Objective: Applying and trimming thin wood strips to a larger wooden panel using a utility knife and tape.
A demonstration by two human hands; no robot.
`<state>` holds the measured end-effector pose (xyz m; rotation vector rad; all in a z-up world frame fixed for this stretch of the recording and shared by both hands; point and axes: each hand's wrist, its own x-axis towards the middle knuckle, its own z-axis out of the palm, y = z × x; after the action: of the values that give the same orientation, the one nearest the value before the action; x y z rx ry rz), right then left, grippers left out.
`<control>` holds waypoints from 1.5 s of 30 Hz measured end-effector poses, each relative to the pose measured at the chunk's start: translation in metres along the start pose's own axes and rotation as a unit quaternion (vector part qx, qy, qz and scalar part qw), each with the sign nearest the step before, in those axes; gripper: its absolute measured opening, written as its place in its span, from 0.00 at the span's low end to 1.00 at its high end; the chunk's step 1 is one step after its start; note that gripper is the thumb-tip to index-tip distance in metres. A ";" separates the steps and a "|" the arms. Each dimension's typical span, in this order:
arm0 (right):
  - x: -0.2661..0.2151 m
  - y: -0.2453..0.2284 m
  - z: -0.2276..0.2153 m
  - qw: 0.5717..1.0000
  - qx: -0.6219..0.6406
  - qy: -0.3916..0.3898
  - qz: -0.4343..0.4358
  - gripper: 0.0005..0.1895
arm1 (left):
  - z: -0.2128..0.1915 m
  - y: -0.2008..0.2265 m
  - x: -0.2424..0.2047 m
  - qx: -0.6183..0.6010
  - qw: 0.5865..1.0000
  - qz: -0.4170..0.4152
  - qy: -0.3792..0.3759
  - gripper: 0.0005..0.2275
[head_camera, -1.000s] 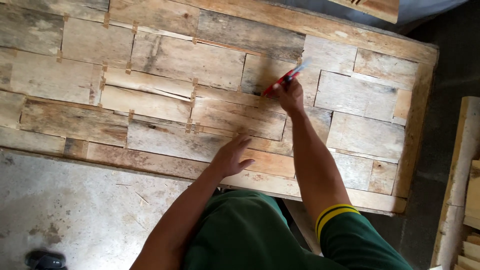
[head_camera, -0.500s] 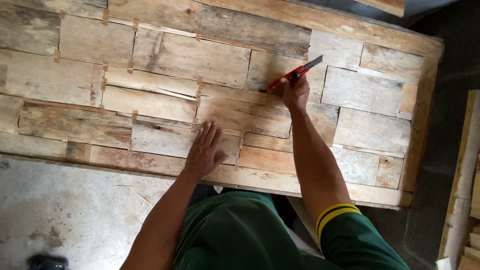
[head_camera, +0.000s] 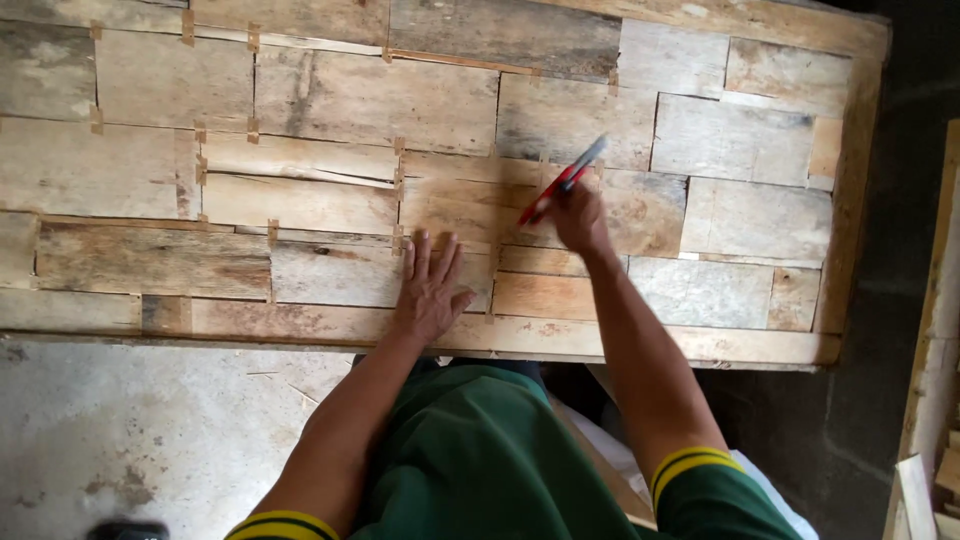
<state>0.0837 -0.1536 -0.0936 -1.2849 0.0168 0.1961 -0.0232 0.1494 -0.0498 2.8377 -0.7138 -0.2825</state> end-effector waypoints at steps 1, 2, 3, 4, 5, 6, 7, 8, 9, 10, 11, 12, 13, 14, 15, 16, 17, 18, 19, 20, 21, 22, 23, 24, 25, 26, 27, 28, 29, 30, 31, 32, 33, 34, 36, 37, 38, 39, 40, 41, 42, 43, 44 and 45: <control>-0.008 -0.003 0.013 1.000 0.000 0.003 -0.001 0.11 | 0.000 0.000 0.002 0.000 1.000 0.003 0.000 0.37; -0.017 -0.006 0.026 0.993 -0.111 0.017 0.047 0.03 | 0.000 0.000 0.002 0.001 1.000 0.013 0.003 0.35; -0.027 -0.009 0.039 0.971 -0.219 0.030 0.096 0.09 | 0.000 0.001 0.002 0.001 1.000 0.024 0.006 0.32; -0.030 -0.012 0.049 0.970 -0.220 0.033 0.096 0.09 | -0.001 0.001 0.002 0.000 1.000 0.026 0.006 0.32; -0.034 -0.016 0.058 0.985 -0.149 0.031 0.086 0.09 | -0.002 0.002 0.002 0.009 1.000 0.022 -0.015 0.32; -0.037 -0.019 0.068 0.994 -0.078 0.031 0.075 0.08 | -0.004 0.001 0.002 0.018 0.999 0.018 -0.035 0.32; -0.035 -0.021 0.072 0.994 -0.078 0.035 0.074 0.08 | -0.003 0.001 0.005 0.017 0.999 0.022 -0.036 0.32; -0.034 -0.022 0.076 0.986 -0.108 0.103 0.069 0.09 | -0.001 0.001 0.006 0.024 0.998 0.020 -0.045 0.33; -0.034 -0.024 0.080 0.974 -0.138 0.171 0.063 0.10 | 0.000 0.002 0.007 0.031 0.998 0.018 -0.055 0.34; -0.033 -0.015 0.072 0.973 -0.139 0.173 0.061 0.10 | -0.005 0.003 0.007 0.032 0.998 0.021 -0.053 0.34; -0.033 -0.007 0.063 0.971 -0.210 0.100 0.058 0.10 | -0.010 0.004 0.008 0.044 0.996 0.018 -0.079 0.33; -0.035 0.003 0.056 0.958 -0.278 0.026 0.059 0.10 | -0.014 0.005 0.006 0.055 0.993 0.015 -0.106 0.33; -0.036 0.002 0.061 0.958 -0.279 0.029 0.059 0.10 | -0.013 0.004 0.006 0.055 0.993 0.018 -0.106 0.33; -0.039 0.001 0.067 0.967 -0.240 0.071 0.046 0.09 | -0.011 0.005 0.006 0.049 0.994 0.016 -0.099 0.33; -0.041 -0.001 0.072 0.972 -0.201 0.114 0.033 0.09 | -0.010 0.005 0.007 0.042 0.995 0.014 -0.093 0.33; -0.040 -0.003 0.076 0.972 -0.203 0.116 0.032 0.09 | -0.011 0.006 0.006 0.041 0.995 0.017 -0.092 0.33; -0.040 -0.005 0.081 0.980 -0.136 0.147 0.019 0.09 | -0.011 0.006 0.006 0.038 0.995 0.015 -0.089 0.33; -0.038 -0.006 0.088 0.982 -0.067 0.176 0.006 0.09 | -0.012 0.005 0.004 0.035 0.996 0.011 -0.086 0.33; -0.039 -0.002 0.082 0.982 -0.068 0.176 0.006 0.09 | -0.009 0.004 0.004 0.035 0.996 0.011 -0.086 0.33; -0.041 0.001 0.076 0.979 -0.159 0.126 0.020 0.09 | -0.005 0.003 0.004 0.035 0.996 0.013 -0.085 0.33; -0.043 0.005 0.070 0.965 -0.249 0.074 0.033 0.10 | -0.001 0.003 0.003 0.034 0.996 0.014 -0.084 0.32; -0.045 -0.001 0.078 0.965 -0.249 0.074 0.036 0.10 | 0.001 0.003 0.003 0.032 0.996 0.014 -0.086 0.32; -0.046 -0.008 0.085 0.945 -0.304 0.111 0.042 0.09 | 0.003 0.003 0.003 0.035 0.997 0.012 -0.067 0.32; -0.044 -0.016 0.091 0.921 -0.357 0.148 0.043 0.07 | 0.004 0.003 0.006 0.041 0.998 0.011 -0.044 0.32; -0.048 -0.010 0.090 0.921 -0.358 0.148 0.042 0.07 | 0.005 0.005 0.003 0.040 0.998 0.011 -0.042 0.32; -0.047 -0.005 0.087 0.949 -0.260 0.176 0.006 0.07 | 0.004 0.005 0.004 0.043 0.998 0.010 -0.055 0.33; -0.045 -0.001 0.085 0.967 -0.158 0.200 -0.031 0.08 | 0.003 0.005 0.005 0.047 0.997 0.009 -0.068 0.34; -0.051 -0.009 0.088 0.966 -0.157 0.201 -0.030 0.08 | 0.001 0.004 0.005 0.047 0.996 0.010 -0.068 0.34; -0.057 -0.017 0.090 0.971 -0.179 0.157 -0.010 0.07 | -0.002 0.004 0.005 0.046 0.996 0.009 -0.076 0.34; -0.063 -0.026 0.091 0.973 -0.201 0.112 0.010 0.07 | -0.004 0.005 0.006 0.044 0.996 0.008 -0.083 0.34; -0.065 -0.032 0.094 0.973 -0.201 0.114 0.010 0.07 | -0.003 0.006 0.005 0.043 0.996 0.010 -0.083 0.34; -0.066 -0.038 0.098 0.955 -0.274 0.110 0.029 0.07 | -0.004 0.006 0.005 0.046 0.995 0.010 -0.088 0.34; -0.067 -0.045 0.101 0.932 -0.344 0.105 0.048 0.07 | -0.004 0.006 0.006 0.049 0.994 0.011 -0.094 0.34; -0.071 -0.039 0.098 0.931 -0.345 0.110 0.049 0.07 | -0.003 0.007 0.006 0.048 0.994 0.017 -0.095 0.34; -0.075 -0.027 0.096 0.906 -0.394 0.156 -0.025 0.06 | -0.001 0.006 0.009 0.058 0.991 0.006 -0.124 0.35; -0.073 -0.035 0.098 0.906 -0.394 0.156 -0.026 0.06 | 0.000 0.006 0.011 0.059 0.991 0.007 -0.123 0.35; -0.075 -0.042 0.101 0.913 -0.387 0.124 0.049 0.07 | 0.002 0.006 0.010 0.057 0.991 0.006 -0.125 0.36; -0.076 -0.048 0.104 0.914 -0.377 0.090 0.123 0.08 | 0.004 0.006 0.010 0.054 0.991 0.006 -0.126 0.36; -0.079 -0.040 0.101 0.913 -0.377 0.093 0.123 0.08 | -0.001 0.006 0.010 0.055 0.991 0.009 -0.126 0.36; -0.082 -0.031 0.099 0.914 -0.379 0.132 0.059 0.09 | -0.005 0.007 0.011 0.060 0.988 0.009 -0.139 0.36; -0.085 -0.022 0.097 0.909 -0.381 0.168 -0.005 0.10 | -0.009 0.007 0.010 0.065 0.986 0.008 -0.153 0.36; -0.085 -0.025 0.095 0.909 -0.381 0.169 -0.003 0.10 | -0.008 0.008 0.011 0.064 0.986 0.009 -0.154 0.36; -0.086 -0.026 0.094 0.916 -0.367 0.153 0.051 0.09 | -0.008 0.008 0.010 0.072 0.986 0.011 -0.151 0.36; -0.087 -0.028 0.094 0.920 -0.352 0.135 0.105 0.08 | -0.007 0.008 0.009 0.079 0.986 0.012 -0.149 0.35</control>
<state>-0.0068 -0.0834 -0.0298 -2.0259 0.3502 0.2157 -0.0173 0.1392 -0.0423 2.9661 -0.8620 -0.6882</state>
